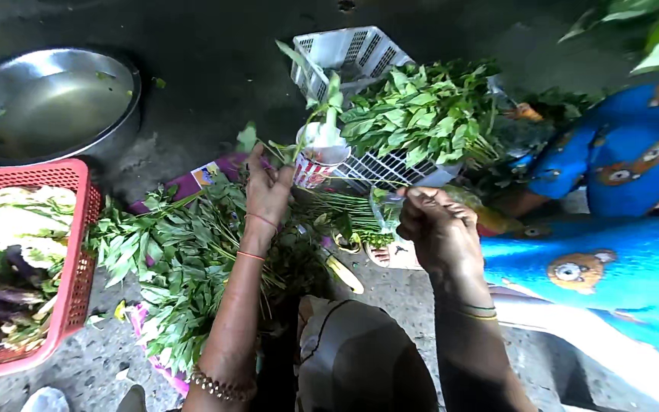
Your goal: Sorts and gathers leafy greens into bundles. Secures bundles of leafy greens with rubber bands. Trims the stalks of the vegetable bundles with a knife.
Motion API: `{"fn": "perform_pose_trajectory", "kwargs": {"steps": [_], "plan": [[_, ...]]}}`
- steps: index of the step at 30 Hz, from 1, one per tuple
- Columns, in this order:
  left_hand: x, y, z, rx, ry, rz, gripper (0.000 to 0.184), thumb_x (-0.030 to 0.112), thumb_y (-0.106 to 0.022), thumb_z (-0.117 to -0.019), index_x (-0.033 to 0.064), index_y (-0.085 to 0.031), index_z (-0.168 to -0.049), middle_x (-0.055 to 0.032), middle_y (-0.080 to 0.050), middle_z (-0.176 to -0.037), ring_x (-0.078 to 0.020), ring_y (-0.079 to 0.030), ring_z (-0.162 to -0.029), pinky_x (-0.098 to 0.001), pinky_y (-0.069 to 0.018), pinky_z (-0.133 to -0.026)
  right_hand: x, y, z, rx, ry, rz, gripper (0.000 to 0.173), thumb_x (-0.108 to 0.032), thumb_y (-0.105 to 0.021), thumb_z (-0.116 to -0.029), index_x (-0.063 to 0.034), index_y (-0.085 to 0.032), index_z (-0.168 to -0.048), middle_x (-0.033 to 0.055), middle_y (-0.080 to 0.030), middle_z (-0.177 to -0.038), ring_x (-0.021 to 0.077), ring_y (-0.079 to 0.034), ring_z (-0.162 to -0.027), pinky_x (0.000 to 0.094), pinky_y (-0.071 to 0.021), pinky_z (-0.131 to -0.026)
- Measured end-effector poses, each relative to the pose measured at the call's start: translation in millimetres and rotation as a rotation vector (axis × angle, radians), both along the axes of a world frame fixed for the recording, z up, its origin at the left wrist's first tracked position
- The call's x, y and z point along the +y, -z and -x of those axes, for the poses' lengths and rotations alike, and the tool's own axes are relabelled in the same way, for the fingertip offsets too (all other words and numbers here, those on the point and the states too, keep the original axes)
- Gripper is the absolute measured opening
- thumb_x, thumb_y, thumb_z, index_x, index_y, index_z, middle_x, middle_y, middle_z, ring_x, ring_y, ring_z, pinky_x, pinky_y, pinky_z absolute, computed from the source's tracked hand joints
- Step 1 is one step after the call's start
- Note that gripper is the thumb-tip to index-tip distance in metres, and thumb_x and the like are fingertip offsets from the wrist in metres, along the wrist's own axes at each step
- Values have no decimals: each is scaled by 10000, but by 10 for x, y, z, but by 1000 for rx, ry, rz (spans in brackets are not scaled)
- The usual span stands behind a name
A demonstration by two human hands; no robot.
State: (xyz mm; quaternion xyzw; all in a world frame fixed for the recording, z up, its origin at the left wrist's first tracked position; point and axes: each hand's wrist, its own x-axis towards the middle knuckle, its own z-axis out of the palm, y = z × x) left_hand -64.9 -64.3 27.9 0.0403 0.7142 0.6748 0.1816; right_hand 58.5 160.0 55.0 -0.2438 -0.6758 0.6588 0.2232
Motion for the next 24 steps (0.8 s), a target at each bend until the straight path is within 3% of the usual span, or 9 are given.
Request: {"fn": "perform_pose_trajectory", "kwargs": {"steps": [5, 8, 10, 11, 13, 16, 19, 22, 24], "plan": [[9, -105, 5, -66, 26, -258, 423, 250, -390, -1081, 308, -364, -1499, -59, -634, -729, -71, -392, -395, -179, -300, -376, 53, 231, 72, -31, 119, 103, 285, -145, -435, -1059, -129, -673, -902, -62, -549, -616, 42, -458, -466, 197, -423, -443], [17, -82, 16, -4, 64, -290, 379, 229, -372, -1085, 251, -444, -1456, -67, -652, -734, -64, -382, -392, -171, -285, -375, 71, 350, 65, -88, 128, -78, 229, -123, -489, -1024, -111, -686, -907, -47, -592, -654, 49, -524, -523, 211, -465, -487], [18, -76, 17, 43, 103, -298, 352, 202, -402, -1083, 226, -531, -1410, -65, -642, -738, -66, -368, -393, -171, -280, -366, 107, 397, 39, -250, 62, -459, 171, -118, -581, -990, -49, -717, -1067, 49, -693, -941, 127, -648, -833, 326, -550, -743], [25, -79, 17, 65, 112, -309, 350, 181, -426, -1080, 213, -571, -1396, -65, -631, -725, -70, -363, -388, -170, -277, -355, 108, 399, 45, -302, 2, -647, 257, -119, -640, -960, -12, -712, -1181, 162, -697, -1142, 280, -651, -1069, 487, -521, -934], [53, -86, 23, 98, 124, -331, 335, 146, -465, -1069, 194, -581, -1380, -69, -632, -719, -68, -380, -385, -164, -288, -347, 30, 369, 115, -288, -64, -847, 433, -128, -702, -904, 14, -649, -1309, 286, -596, -1322, 491, -519, -1247, 662, -396, -1032], [88, -90, 20, 101, 121, -352, 338, 137, -487, -1069, 209, -561, -1391, -66, -633, -724, -63, -381, -388, -160, -281, -343, -159, 215, 254, -48, -163, -797, 479, -95, -649, -845, -26, -642, -1319, 192, -568, -1392, 344, -523, -1295, 500, -486, -1013], [98, -91, 24, 106, 117, -367, 354, 109, -493, -1058, 217, -562, -1388, -56, -621, -728, -67, -385, -391, -163, -288, -340, -271, -35, 418, 199, -509, -412, 617, -91, -562, -803, -54, -568, -1418, 77, -500, -1516, 201, -497, -1376, 385, -507, -1063], [69, -90, 42, 120, 130, -387, 349, 114, -519, -1047, 225, -557, -1376, -56, -619, -735, -71, -407, -404, -163, -308, -347, -286, -145, 608, 236, -691, -77, 636, -265, -479, -920, -88, -461, -1531, 64, -440, -1591, 222, -463, -1415, 451, -501, -1047], [63, -91, 45, 128, 136, -383, 350, 124, -527, -1048, 231, -548, -1381, -60, -632, -739, -72, -410, -402, -162, -305, -349, -346, -192, 663, 80, -611, -146, 505, -294, -394, -1038, -142, -512, -1505, 10, -505, -1547, 174, -520, -1361, 419, -503, -1037]]}}
